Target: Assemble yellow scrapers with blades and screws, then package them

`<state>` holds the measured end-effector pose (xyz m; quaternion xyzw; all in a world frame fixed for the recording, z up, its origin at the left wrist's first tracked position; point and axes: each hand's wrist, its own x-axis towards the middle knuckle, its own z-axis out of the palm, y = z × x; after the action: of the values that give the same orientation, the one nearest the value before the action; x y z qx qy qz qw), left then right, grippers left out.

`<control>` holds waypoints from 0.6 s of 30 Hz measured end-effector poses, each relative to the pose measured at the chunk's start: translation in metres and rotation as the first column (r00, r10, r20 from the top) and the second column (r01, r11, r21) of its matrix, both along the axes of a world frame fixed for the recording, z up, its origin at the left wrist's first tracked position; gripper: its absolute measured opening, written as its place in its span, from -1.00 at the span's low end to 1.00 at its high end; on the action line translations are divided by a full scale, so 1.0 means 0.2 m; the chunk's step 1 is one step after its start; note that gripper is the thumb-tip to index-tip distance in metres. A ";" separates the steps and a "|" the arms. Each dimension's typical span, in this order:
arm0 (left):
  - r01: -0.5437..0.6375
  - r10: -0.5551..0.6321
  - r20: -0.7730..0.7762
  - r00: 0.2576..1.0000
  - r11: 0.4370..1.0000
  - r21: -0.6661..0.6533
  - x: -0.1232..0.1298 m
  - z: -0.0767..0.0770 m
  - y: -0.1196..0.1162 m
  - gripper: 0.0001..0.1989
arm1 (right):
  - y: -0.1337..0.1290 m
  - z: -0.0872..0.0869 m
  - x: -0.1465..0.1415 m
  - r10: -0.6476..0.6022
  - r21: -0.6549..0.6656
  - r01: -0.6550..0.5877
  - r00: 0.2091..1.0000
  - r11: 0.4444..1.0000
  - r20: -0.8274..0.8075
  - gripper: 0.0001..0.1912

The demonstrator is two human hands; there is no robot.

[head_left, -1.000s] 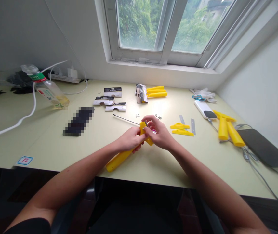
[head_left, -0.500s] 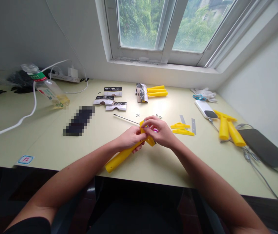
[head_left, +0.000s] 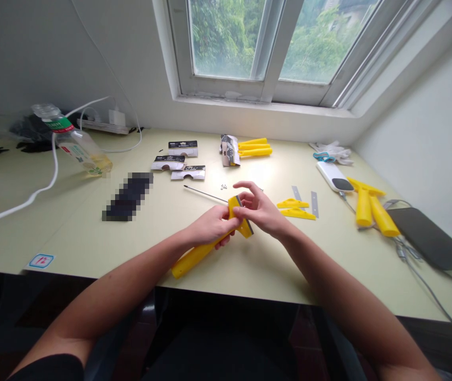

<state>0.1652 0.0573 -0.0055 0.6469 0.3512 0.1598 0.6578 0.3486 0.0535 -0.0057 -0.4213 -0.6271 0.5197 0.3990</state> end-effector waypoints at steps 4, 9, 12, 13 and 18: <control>0.035 -0.035 -0.011 0.999 0.999 0.023 0.00 0.01 0.01 -0.65 | 0.00 0.02 0.01 0.068 -0.070 -0.069 0.998 0.995 -0.019 -0.70; 0.050 -0.031 -0.102 0.994 0.980 0.190 -0.03 0.01 0.01 -0.71 | 0.00 0.04 0.02 0.059 -0.085 -0.062 0.997 0.994 -0.041 -0.80; -0.027 0.113 -0.168 0.979 0.897 0.442 -0.04 0.02 -0.01 -0.58 | 0.01 0.06 0.03 -0.031 -0.068 0.033 0.999 0.997 0.031 -0.77; -0.040 0.157 -0.166 0.974 0.832 0.554 -0.05 0.02 -0.01 -0.50 | 0.02 0.06 0.04 -0.066 -0.068 0.069 0.997 0.995 0.051 -0.78; 0.158 0.174 -0.258 0.950 0.445 0.882 -0.05 -0.02 -0.02 -0.48 | 0.03 0.08 0.08 -0.138 -0.128 0.143 0.990 0.982 0.041 -0.66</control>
<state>0.1547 0.0530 -0.0096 0.9104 0.3156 0.2198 0.1526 0.3651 0.0599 0.0099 -0.4979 -0.5668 0.5232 0.3963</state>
